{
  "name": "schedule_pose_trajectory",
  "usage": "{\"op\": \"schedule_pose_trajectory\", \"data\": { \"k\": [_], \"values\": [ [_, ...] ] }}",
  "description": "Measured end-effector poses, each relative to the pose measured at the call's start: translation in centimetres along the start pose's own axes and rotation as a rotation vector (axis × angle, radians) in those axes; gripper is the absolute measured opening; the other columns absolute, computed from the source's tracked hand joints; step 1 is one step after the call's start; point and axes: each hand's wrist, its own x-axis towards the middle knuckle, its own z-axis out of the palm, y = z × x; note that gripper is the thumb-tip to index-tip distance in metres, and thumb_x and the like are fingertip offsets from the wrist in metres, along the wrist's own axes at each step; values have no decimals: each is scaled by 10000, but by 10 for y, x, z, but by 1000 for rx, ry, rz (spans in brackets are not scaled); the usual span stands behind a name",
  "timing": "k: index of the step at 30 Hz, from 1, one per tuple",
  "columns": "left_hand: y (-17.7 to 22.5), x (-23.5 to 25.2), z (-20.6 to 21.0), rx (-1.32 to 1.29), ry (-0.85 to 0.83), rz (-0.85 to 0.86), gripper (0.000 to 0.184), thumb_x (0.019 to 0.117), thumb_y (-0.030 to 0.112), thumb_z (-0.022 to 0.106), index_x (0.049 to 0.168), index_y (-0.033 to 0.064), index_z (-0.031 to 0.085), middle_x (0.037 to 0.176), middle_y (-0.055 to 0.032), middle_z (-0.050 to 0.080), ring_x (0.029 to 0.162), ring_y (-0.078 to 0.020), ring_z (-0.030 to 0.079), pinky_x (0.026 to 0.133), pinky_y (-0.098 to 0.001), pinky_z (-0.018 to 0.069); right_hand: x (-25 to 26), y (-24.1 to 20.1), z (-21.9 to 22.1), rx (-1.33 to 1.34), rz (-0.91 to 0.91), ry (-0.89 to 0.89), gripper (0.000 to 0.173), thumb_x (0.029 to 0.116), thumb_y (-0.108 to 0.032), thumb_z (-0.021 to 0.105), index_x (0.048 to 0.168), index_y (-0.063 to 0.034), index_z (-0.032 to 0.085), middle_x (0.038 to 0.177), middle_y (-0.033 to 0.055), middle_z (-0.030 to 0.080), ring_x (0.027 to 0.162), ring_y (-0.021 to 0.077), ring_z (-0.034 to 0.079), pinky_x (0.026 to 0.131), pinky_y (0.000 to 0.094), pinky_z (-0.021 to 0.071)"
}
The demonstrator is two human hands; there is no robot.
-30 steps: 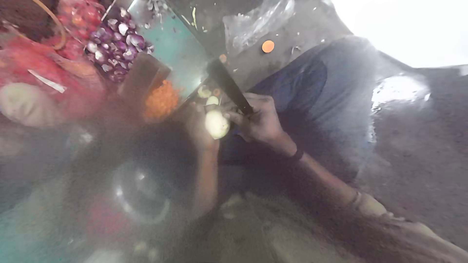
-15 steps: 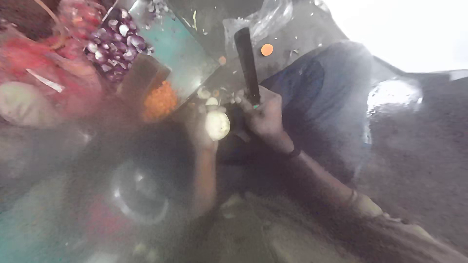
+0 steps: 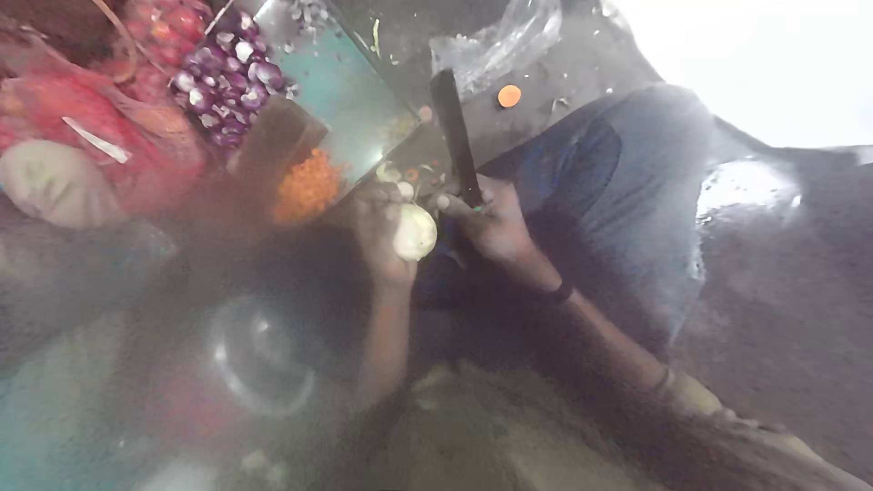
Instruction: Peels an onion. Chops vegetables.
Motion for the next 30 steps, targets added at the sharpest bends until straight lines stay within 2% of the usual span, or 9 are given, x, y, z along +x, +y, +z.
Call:
{"op": "schedule_pose_trajectory", "data": {
  "k": [2,5,9,11,14,19,24,28,30],
  "values": [
    [-1,0,0,-54,-30,-11,210,977,284,701,1115,188,576,1029,25,609,916,-86,627,799,-257,569,2,2,0,147,-50,-67,135,1010,-145,632,1067,-64,723,779,43,687,551,107,604,459,249,527],
    [-2,0,-1,-51,-56,-30,243,963,307,724,1112,185,575,1011,18,621,918,-100,639,810,-276,576,4,4,0,261,-67,-136,155,1030,-139,604,1092,-47,712,762,43,689,539,91,601,458,231,525],
    [-3,-1,-3,-7,-38,-65,224,968,325,713,1119,210,596,1039,42,625,942,-90,642,840,-285,581,11,4,-1,300,-85,-164,189,1014,-136,613,1131,-36,723,834,-2,709,602,30,596,530,190,524],
    [-4,-2,-5,-27,-24,-80,200,974,304,706,1114,212,595,1040,43,623,937,-89,641,835,-283,583,8,3,-2,276,-91,-162,172,980,-92,648,1127,-33,716,877,14,722,633,50,619,549,204,545],
    [-5,-1,-6,-93,-4,-78,155,969,250,713,1063,193,604,1020,24,628,928,-102,645,816,-284,586,-3,-1,-2,297,-40,-139,97,967,-83,677,1050,-45,708,742,55,665,502,89,542,414,209,460],
    [-6,0,-4,-77,25,-89,142,980,257,703,1058,182,612,984,21,631,901,-105,651,814,-292,590,6,1,-1,224,-63,-179,116,1014,-149,620,1045,-61,689,716,16,616,507,61,508,431,194,439],
    [-3,2,-5,-140,185,-195,268,985,349,695,1138,133,649,997,-30,691,859,-134,695,771,-324,619,12,2,1,275,-159,-242,93,992,-86,624,961,-24,686,704,-10,636,530,32,547,467,188,487],
    [-2,3,-13,-167,219,-192,257,1055,324,553,1141,101,648,1036,-52,692,932,-149,690,849,-343,600,8,1,2,356,-73,-239,108,1003,-114,618,991,-42,697,696,-3,643,503,48,540,436,203,480],
    [-1,3,-9,-152,289,-207,252,1073,290,495,1102,101,659,1003,-48,697,923,-143,695,842,-339,605,6,-2,2,402,62,-122,165,1002,-192,641,896,-74,687,612,8,601,444,67,511,392,227,454]
  ]
}}
